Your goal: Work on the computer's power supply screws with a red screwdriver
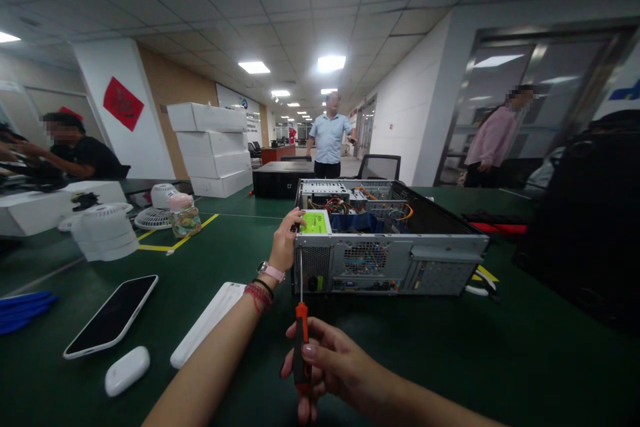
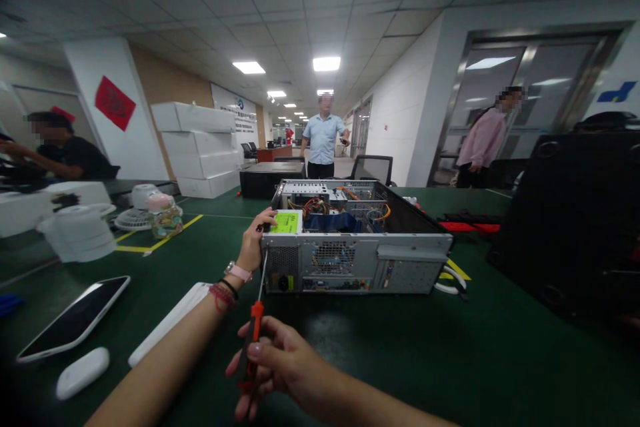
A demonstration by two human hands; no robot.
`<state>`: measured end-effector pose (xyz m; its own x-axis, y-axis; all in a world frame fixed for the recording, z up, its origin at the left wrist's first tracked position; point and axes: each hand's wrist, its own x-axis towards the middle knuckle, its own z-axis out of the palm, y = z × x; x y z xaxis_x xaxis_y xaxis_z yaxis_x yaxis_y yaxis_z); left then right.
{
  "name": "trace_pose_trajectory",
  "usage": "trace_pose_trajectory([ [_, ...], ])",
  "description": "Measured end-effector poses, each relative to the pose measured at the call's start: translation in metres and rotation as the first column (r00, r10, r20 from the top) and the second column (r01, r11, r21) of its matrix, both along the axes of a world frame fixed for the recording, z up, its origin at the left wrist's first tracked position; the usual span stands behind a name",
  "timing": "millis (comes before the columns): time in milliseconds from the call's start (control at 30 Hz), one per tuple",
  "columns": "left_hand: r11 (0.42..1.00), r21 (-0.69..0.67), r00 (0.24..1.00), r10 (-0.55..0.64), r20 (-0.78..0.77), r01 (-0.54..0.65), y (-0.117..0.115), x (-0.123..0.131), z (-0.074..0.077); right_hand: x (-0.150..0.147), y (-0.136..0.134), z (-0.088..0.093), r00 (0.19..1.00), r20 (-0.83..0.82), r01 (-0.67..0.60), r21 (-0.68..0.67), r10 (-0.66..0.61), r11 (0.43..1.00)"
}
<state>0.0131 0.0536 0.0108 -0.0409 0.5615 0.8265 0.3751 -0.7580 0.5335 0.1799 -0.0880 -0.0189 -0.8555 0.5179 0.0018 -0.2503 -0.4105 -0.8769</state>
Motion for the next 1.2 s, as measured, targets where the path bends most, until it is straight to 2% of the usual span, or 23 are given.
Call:
trace_pose_trajectory([
  [667,1.0,0.008,1.0,0.0,-0.009,0.0,0.0009,-0.0003,-0.0005,-0.0008,0.0015,-0.0027,1.0,0.015,0.019,0.008,-0.019,1.0],
  [1000,1.0,-0.004,1.0,0.0,-0.011,0.0,0.0003,0.0002,0.001,-0.0003,-0.0039,0.0037,0.997,0.04,0.066,-0.072,-0.063,0.995],
  [1200,1.0,0.0,1.0,-0.005,-0.009,0.005,0.0016,-0.0005,-0.0005,-0.0011,-0.0034,0.0024,0.997,0.052,0.057,-0.07,-0.054,0.996],
])
